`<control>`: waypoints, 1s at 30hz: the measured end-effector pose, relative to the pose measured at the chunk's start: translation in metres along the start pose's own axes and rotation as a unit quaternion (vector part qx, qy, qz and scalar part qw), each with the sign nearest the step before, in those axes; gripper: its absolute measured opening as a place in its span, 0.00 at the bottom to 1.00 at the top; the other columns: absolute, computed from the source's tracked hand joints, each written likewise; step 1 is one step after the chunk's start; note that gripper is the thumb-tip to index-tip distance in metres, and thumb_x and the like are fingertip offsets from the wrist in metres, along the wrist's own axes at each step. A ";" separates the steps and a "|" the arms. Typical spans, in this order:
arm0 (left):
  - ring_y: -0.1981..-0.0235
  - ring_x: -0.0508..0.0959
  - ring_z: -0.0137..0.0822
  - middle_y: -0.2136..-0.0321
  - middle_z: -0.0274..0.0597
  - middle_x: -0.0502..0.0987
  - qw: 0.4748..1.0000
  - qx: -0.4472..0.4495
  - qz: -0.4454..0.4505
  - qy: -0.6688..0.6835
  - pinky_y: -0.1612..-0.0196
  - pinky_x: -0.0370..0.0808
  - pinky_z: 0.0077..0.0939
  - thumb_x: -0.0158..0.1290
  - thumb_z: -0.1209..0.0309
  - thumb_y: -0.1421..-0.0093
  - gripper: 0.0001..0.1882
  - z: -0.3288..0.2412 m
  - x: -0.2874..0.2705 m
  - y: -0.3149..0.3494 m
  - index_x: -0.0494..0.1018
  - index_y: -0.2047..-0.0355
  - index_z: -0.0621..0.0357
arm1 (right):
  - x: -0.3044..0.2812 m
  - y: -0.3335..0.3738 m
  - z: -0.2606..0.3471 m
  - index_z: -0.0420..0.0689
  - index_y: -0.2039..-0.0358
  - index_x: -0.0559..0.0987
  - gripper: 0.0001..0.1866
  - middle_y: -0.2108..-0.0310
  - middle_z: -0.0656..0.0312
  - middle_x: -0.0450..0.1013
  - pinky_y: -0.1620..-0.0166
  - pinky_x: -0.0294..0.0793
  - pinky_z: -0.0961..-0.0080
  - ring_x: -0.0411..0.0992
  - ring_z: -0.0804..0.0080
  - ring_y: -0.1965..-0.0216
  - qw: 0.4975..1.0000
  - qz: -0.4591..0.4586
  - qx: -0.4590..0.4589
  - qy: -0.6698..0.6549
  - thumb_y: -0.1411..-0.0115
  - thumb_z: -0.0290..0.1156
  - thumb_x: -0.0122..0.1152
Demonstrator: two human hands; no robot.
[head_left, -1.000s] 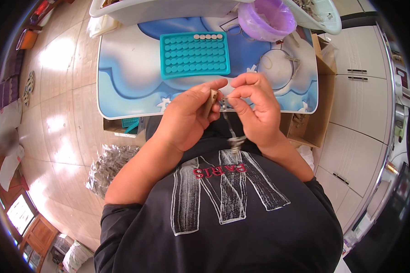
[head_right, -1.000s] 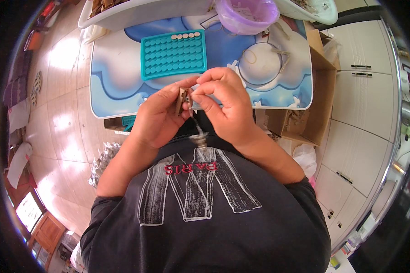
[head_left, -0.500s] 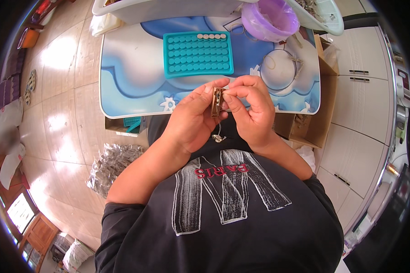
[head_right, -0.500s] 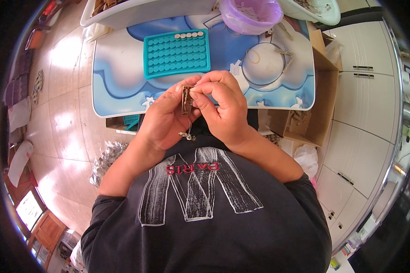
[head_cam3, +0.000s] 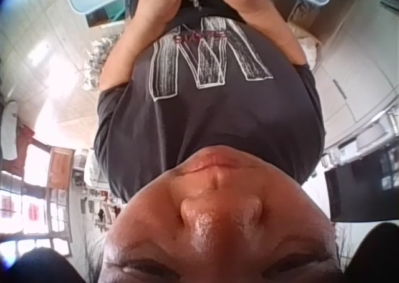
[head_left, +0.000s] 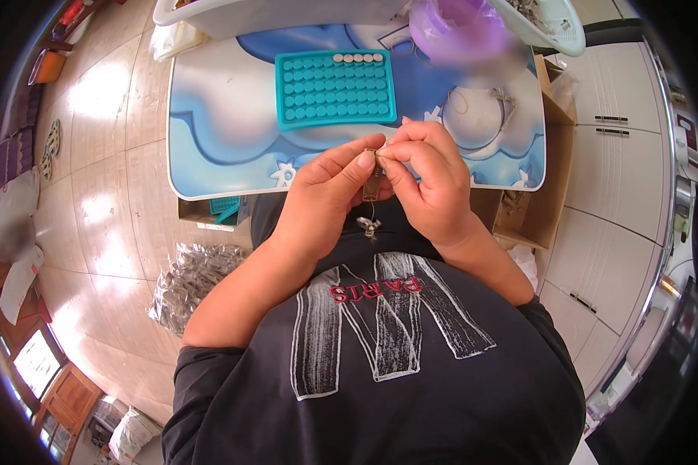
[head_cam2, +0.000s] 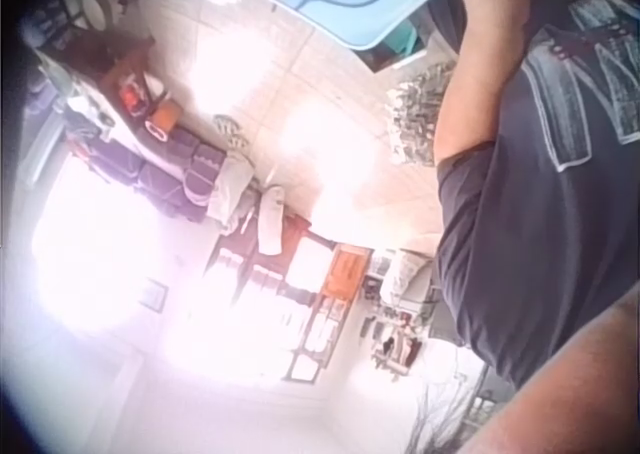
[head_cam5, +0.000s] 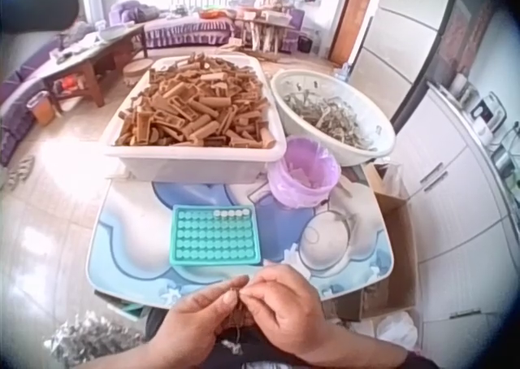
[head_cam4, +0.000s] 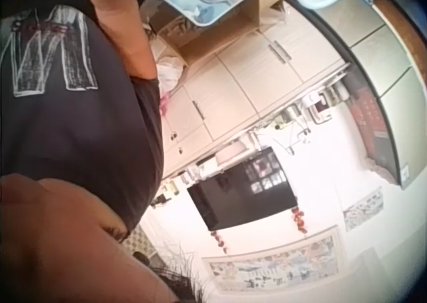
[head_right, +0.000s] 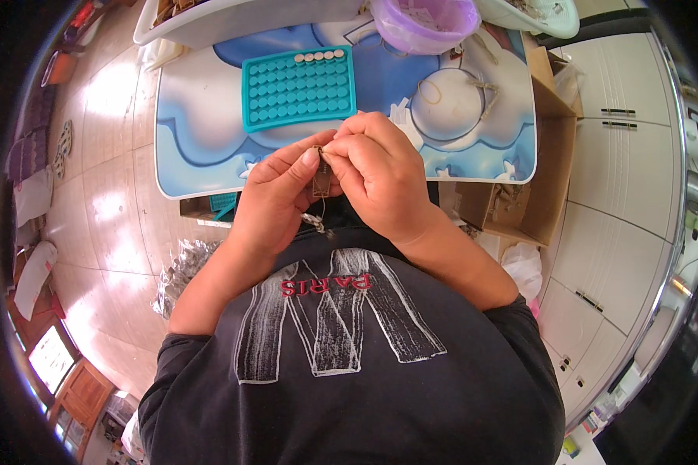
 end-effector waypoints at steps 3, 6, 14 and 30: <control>0.63 0.76 0.29 0.61 0.40 0.75 1.000 0.007 0.002 -0.013 0.56 0.74 0.25 0.44 0.67 0.35 0.19 -0.001 0.001 0.000 0.65 0.47 0.68 | 0.002 0.003 -0.003 0.39 0.74 0.73 0.07 0.72 0.58 0.70 0.68 0.71 0.71 0.70 0.62 0.73 0.999 0.013 0.037 -0.023 0.53 0.19 0.63; 0.66 0.76 0.28 0.63 0.39 0.76 1.000 0.009 0.004 -0.015 0.59 0.75 0.22 0.44 0.70 0.35 0.18 0.000 0.000 0.000 0.66 0.48 0.68 | 0.002 0.003 -0.003 0.39 0.71 0.73 0.08 0.73 0.58 0.70 0.68 0.70 0.71 0.70 0.62 0.72 0.993 0.008 0.102 -0.063 0.52 0.19 0.62; 0.64 0.77 0.29 0.64 0.42 0.76 0.998 0.011 -0.058 -0.007 0.59 0.76 0.23 0.43 0.69 0.34 0.15 -0.001 -0.009 0.000 0.68 0.51 0.64 | -0.002 0.006 0.003 0.42 0.69 0.73 0.12 0.74 0.59 0.71 0.71 0.67 0.72 0.70 0.64 0.73 0.999 0.006 0.028 -0.031 0.50 0.31 0.66; 0.60 0.76 0.33 0.62 0.44 0.75 0.996 0.022 -0.074 0.034 0.55 0.75 0.28 0.46 0.70 0.36 0.12 -0.007 -0.009 0.002 0.67 0.56 0.65 | 0.001 0.011 -0.001 0.39 0.66 0.74 0.07 0.72 0.58 0.70 0.72 0.69 0.77 0.69 0.69 0.75 0.983 0.031 0.120 -0.138 0.44 0.27 0.59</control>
Point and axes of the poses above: each hand's wrist, its own y-axis away from the middle knuckle, its own x-axis out of the palm, z = x × y, the point moved 5 cm from there along -y, towards the middle knuckle
